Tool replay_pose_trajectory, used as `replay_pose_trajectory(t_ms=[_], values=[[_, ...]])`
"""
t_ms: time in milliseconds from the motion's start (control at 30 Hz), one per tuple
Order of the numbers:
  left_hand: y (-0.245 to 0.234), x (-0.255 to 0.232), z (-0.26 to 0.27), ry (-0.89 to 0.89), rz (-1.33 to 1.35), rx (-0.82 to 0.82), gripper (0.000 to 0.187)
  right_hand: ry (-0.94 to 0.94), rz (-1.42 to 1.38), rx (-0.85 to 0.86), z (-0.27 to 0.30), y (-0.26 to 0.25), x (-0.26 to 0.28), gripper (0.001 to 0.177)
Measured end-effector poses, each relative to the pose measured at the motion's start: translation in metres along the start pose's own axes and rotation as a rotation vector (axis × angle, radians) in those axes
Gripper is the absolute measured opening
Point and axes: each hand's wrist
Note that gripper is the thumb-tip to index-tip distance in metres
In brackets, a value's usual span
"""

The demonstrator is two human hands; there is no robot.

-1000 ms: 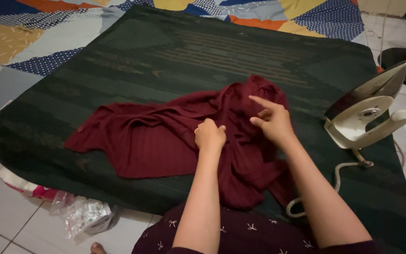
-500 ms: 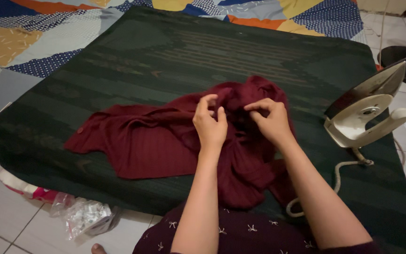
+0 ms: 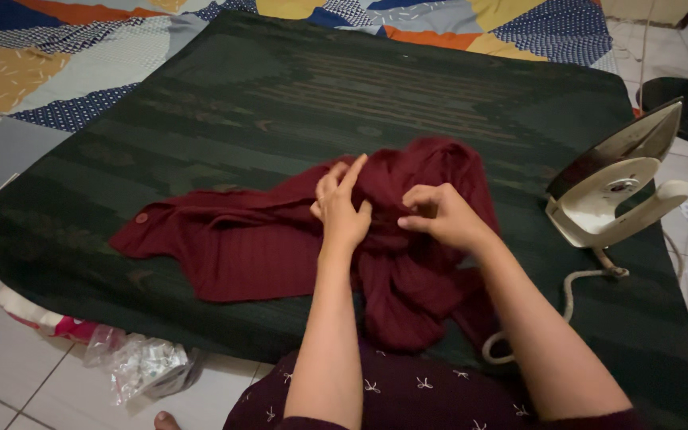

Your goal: The person irons a sleeve and the body of a maroon cardigan, then folds the garment on a flat surface.

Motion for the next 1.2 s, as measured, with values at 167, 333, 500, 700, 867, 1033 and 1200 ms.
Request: replay_pose_trajectory(t_ms=[167, 333, 500, 700, 867, 1033, 1200], values=[[0.003, 0.01, 0.0, -0.492, 0.362, 0.27, 0.031, -0.039, 0.203, 0.029, 0.004, -0.01, 0.019, 0.033], [-0.02, 0.005, -0.009, -0.645, 0.308, 0.131, 0.021, -0.032, 0.283, -0.058, 0.006, -0.005, 0.027, 0.03], [-0.048, -0.016, -0.026, -0.19, 0.434, 0.429, 0.049, 0.08, 0.291, -0.005, 0.008, -0.002, 0.04, 0.028], [-0.066, -0.025, -0.034, -0.308, 0.31, 0.772, 0.038, 0.175, 0.188, -0.161, 0.007, -0.002, 0.043, 0.03], [-0.063, -0.013, -0.03, -0.339, 0.211, 0.823, 0.037, 0.16, 0.285, -0.273, -0.004, 0.008, 0.018, 0.035], [-0.051, -0.004, -0.022, -0.36, 0.159, 0.733, 0.022, 0.083, 0.417, -0.248, -0.009, 0.016, 0.001, 0.027], [-0.047, -0.003, -0.022, -0.229, 0.198, 0.487, 0.019, -0.017, 0.375, -0.39, -0.01, 0.02, 0.018, 0.021]])
Point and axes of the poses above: each hand's wrist, its own z-axis away from the middle knuckle, its own y-axis out of the palm, x = y × z, and after that the axes turned 2 degrees about -z, right-handed
